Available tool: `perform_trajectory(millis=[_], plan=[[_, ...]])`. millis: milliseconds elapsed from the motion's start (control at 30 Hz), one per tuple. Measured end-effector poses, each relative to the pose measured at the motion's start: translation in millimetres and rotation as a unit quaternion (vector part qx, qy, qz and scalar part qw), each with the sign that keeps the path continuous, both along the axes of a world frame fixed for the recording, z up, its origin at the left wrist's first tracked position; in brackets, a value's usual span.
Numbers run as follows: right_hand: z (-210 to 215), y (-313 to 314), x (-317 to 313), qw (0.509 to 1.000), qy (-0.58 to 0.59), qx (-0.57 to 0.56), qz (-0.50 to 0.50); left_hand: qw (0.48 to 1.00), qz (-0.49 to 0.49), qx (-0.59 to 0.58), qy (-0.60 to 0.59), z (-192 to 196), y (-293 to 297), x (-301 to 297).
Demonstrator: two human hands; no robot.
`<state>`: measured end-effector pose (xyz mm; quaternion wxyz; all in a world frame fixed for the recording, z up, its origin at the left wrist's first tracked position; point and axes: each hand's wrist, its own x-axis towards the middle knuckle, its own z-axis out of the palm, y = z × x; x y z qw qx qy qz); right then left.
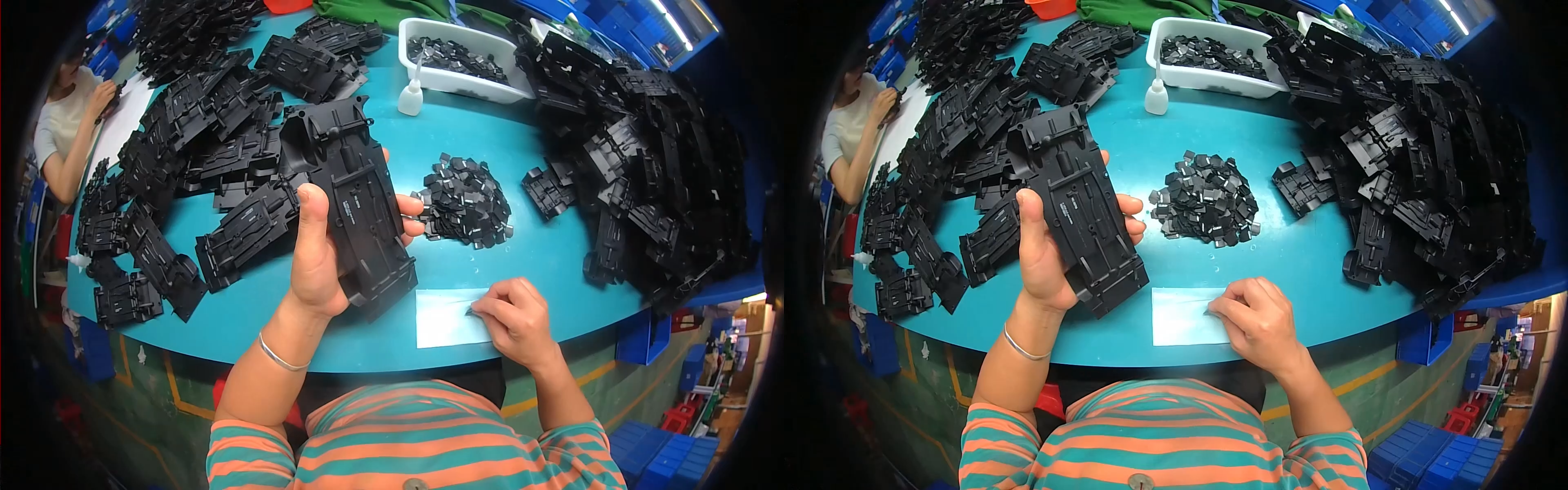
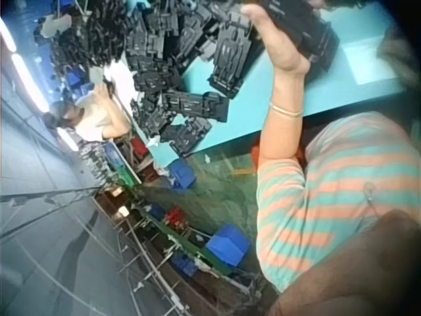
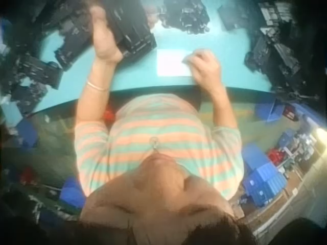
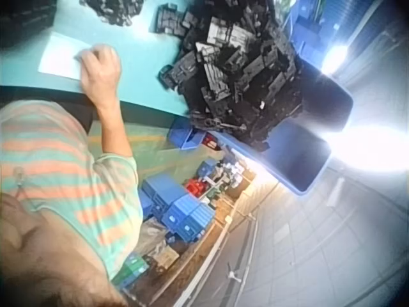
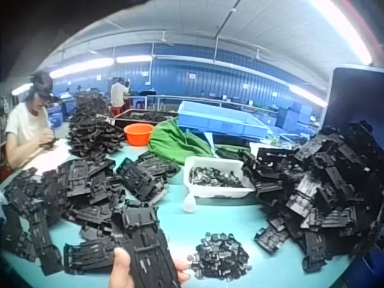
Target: The person assembles toy car chassis by picking up small plastic pieces from the table, applying glue to them, and attaching them onto the underside of the chassis by hand.
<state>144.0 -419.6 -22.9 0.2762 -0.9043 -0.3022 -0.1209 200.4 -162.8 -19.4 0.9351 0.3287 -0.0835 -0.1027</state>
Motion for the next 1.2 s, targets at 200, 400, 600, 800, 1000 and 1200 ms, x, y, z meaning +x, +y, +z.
perform_trajectory(millis=[200, 400, 600, 800, 1000, 1200], plan=[[6, -1, 3, 1.000, -0.011, -0.004, -0.004, 1.000, -0.005, -0.003, -0.003, 0, -2, 1], [13, -7, 7, 0.849, 0.369, 0.359, -0.115, 1.000, -0.014, -0.019, 0.012, 0, -1, -2], [7, -11, 12, 0.591, 0.567, 0.565, -0.103, 0.999, -0.017, -0.033, 0.022, -4, 0, -3], [6, -12, 14, 0.546, 0.588, 0.592, -0.074, 0.999, -0.020, -0.039, 0.029, 0, -1, -2], [20, -11, 10, 0.679, 0.530, 0.491, -0.130, 0.999, -0.019, -0.036, 0.016, 1, -1, -1], [24, 2, 3, 0.954, 0.238, 0.129, -0.131, 0.998, -0.032, -0.047, 0.017, 0, 1, -1]])
